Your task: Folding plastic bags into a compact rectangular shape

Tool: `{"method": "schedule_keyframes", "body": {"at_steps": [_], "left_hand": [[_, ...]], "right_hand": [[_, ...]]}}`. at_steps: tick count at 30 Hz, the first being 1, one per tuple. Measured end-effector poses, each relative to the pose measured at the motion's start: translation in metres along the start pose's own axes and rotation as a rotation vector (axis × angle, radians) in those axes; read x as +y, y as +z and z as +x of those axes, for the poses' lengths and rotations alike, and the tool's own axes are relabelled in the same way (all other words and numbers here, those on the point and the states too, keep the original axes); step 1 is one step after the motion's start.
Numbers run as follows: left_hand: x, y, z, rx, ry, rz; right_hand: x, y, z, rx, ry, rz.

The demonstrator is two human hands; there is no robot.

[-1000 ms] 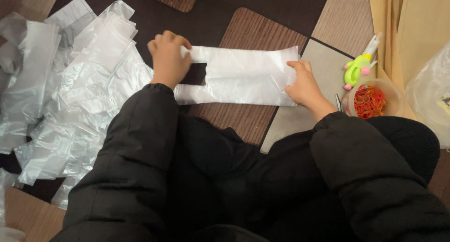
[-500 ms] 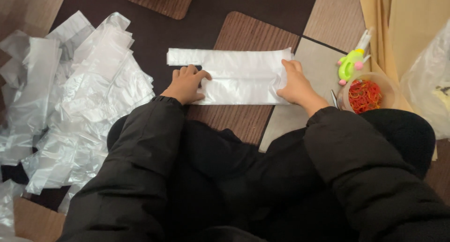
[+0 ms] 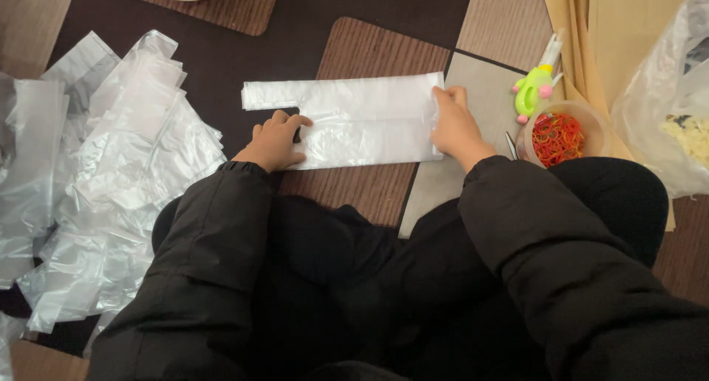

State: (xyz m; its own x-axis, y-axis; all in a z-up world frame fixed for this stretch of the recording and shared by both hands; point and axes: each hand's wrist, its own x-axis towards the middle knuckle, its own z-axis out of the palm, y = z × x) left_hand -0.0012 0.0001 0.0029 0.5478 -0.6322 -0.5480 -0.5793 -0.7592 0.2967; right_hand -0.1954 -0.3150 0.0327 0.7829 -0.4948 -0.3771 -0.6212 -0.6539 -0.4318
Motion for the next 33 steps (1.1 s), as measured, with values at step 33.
{"method": "schedule_keyframes", "body": {"at_steps": [33], "left_hand": [[-0.012,0.062,0.051,0.348,-0.322,-0.563]], "right_hand": [[0.066,0.076,0.063,0.15,0.271,0.286]]}}
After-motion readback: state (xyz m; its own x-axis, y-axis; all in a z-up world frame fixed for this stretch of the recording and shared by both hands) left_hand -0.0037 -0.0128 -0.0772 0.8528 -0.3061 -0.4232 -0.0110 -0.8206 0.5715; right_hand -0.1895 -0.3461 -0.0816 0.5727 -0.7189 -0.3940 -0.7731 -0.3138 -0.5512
